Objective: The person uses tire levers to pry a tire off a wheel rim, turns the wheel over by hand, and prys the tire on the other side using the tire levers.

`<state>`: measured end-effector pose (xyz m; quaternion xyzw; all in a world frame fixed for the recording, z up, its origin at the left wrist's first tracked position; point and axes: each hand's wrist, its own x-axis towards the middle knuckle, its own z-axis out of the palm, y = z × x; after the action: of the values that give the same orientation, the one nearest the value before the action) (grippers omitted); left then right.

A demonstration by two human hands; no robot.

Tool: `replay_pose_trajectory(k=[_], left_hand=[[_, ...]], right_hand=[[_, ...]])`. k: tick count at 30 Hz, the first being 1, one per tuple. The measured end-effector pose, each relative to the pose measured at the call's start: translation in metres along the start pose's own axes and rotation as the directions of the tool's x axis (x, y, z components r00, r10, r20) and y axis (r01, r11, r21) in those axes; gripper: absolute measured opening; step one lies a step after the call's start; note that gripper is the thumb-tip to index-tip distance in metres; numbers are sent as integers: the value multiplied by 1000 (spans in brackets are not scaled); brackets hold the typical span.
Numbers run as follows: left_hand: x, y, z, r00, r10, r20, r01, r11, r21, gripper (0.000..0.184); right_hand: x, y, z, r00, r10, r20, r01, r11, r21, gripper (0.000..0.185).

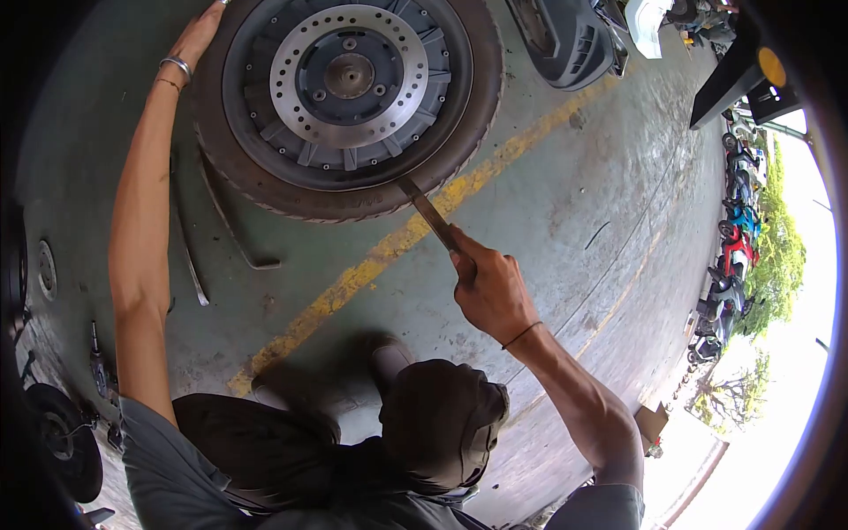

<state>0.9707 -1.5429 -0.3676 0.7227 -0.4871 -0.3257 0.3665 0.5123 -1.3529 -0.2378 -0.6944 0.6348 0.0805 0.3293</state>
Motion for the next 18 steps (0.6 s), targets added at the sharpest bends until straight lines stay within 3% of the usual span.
replay_pose_trajectory(k=[1,4,8,11,14,15,18], left_hand=[[-35,46,1,957,-284,-61,282,959,-38,118],[-36,42,2,991,-125,-36,129,986,107,123],[-26,31,5,987,-109,-116,125,981,145,127],[-35,40,4,1000,-19,12,17,993,116,125],[-34,39,4,997,39,66,-47,991,124,118],[-30,32,5,998,49,43,-54,990,130,116],[-20,10,2,997,73,3,-73,989,129,107]], right_hand=[[2,-5,-3,999,30,21,-30,1000,4,36],[5,-8,-1,996,86,24,-87,995,44,36],[10,17,24,998,32,-60,-22,989,149,37],[10,41,50,991,19,-134,16,967,253,40],[21,97,95,983,-57,-174,111,939,325,45],[29,106,105,972,-136,-194,186,945,270,49],[49,128,139,899,-214,-381,369,840,399,49]])
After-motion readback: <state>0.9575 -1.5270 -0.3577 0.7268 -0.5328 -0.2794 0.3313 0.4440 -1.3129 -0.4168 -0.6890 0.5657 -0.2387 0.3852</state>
